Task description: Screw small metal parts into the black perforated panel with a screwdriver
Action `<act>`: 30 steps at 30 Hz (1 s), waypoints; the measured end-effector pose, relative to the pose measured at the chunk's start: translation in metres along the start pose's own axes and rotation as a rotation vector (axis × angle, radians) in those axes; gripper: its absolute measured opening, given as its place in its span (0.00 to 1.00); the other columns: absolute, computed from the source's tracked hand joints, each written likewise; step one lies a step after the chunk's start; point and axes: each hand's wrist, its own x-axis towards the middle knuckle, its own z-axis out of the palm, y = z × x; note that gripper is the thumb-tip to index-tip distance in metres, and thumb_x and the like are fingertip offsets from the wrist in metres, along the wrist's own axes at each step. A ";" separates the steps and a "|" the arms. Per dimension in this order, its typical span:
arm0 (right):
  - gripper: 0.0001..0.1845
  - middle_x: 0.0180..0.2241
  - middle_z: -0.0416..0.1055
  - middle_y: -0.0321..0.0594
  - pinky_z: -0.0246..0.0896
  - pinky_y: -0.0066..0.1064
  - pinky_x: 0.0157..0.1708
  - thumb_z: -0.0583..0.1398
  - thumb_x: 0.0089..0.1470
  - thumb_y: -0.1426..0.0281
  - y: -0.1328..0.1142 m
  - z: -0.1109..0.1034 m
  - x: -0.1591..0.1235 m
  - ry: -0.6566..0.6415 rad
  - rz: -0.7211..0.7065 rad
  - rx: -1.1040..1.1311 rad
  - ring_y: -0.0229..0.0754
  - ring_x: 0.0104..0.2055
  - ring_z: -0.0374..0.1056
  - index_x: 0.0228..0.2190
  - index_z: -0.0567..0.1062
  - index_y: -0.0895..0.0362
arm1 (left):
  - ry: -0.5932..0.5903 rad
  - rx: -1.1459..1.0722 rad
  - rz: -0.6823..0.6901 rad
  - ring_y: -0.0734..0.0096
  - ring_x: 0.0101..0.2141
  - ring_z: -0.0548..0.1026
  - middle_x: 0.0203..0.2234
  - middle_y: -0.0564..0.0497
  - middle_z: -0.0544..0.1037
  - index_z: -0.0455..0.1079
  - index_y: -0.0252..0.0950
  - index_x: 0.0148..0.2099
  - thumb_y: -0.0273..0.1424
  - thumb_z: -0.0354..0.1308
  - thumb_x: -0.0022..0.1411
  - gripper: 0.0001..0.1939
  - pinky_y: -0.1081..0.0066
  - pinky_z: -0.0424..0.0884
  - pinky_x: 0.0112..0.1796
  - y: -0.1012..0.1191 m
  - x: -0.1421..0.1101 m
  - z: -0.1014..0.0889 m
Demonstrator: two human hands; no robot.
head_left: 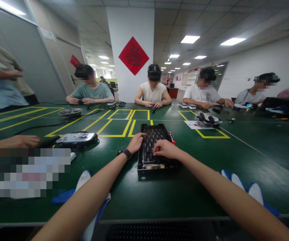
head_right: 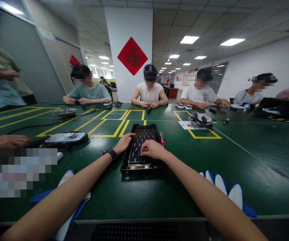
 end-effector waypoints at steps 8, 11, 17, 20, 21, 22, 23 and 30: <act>0.04 0.23 0.70 0.36 0.57 0.24 0.26 0.59 0.43 0.72 -0.017 -0.005 -0.012 0.120 0.045 0.219 0.33 0.24 0.63 0.24 0.73 0.61 | -0.004 0.035 0.018 0.67 0.47 0.67 0.44 0.48 0.72 0.68 0.33 0.46 0.25 0.41 0.56 0.20 0.64 0.60 0.51 0.001 -0.001 0.000; 0.07 0.28 0.72 0.39 0.60 0.26 0.28 0.60 0.44 0.70 -0.026 -0.009 -0.017 0.127 0.047 0.436 0.34 0.27 0.66 0.26 0.72 0.62 | -0.013 0.050 0.030 0.66 0.46 0.67 0.44 0.47 0.72 0.68 0.32 0.46 0.25 0.41 0.56 0.19 0.64 0.60 0.51 0.001 0.000 0.000; 0.16 0.27 0.72 0.39 0.61 0.26 0.28 0.63 0.41 0.64 -0.052 -0.014 -0.021 -0.022 0.009 0.586 0.34 0.27 0.66 0.30 0.73 0.62 | -0.007 0.099 0.048 0.66 0.46 0.67 0.43 0.47 0.72 0.68 0.32 0.45 0.26 0.42 0.57 0.18 0.65 0.60 0.50 0.005 -0.001 -0.003; 0.16 0.25 0.71 0.38 0.61 0.26 0.27 0.63 0.40 0.62 -0.060 -0.011 -0.022 -0.031 -0.007 0.507 0.34 0.26 0.65 0.29 0.74 0.62 | -0.006 0.112 0.055 0.66 0.46 0.66 0.43 0.47 0.72 0.68 0.33 0.45 0.26 0.42 0.57 0.18 0.65 0.60 0.50 0.007 -0.002 -0.004; 0.15 0.24 0.71 0.38 0.61 0.26 0.27 0.63 0.42 0.62 -0.062 -0.010 -0.021 -0.024 -0.006 0.477 0.34 0.26 0.65 0.29 0.74 0.62 | -0.006 0.112 0.055 0.66 0.46 0.66 0.43 0.47 0.72 0.68 0.33 0.45 0.26 0.42 0.57 0.18 0.65 0.60 0.50 0.007 -0.002 -0.004; 0.15 0.25 0.72 0.38 0.61 0.26 0.28 0.62 0.43 0.62 -0.063 -0.009 -0.021 -0.020 -0.005 0.445 0.34 0.26 0.65 0.28 0.75 0.62 | -0.007 0.112 0.054 0.66 0.46 0.66 0.43 0.47 0.72 0.68 0.33 0.45 0.26 0.42 0.57 0.18 0.66 0.60 0.50 0.008 -0.002 -0.004; 0.14 0.26 0.72 0.39 0.61 0.26 0.29 0.61 0.44 0.63 -0.063 -0.008 -0.020 -0.022 -0.008 0.412 0.34 0.27 0.65 0.29 0.75 0.62 | -0.006 0.111 0.052 0.66 0.46 0.66 0.43 0.47 0.72 0.68 0.33 0.45 0.26 0.43 0.57 0.18 0.65 0.60 0.50 0.008 -0.002 -0.004; 0.07 0.33 0.73 0.39 0.56 0.32 0.44 0.58 0.50 0.71 -0.064 -0.003 -0.016 -0.114 -0.147 0.201 0.38 0.37 0.66 0.32 0.75 0.58 | 0.001 0.110 0.048 0.65 0.46 0.66 0.43 0.48 0.72 0.69 0.34 0.45 0.26 0.43 0.57 0.17 0.65 0.60 0.51 0.006 -0.001 -0.003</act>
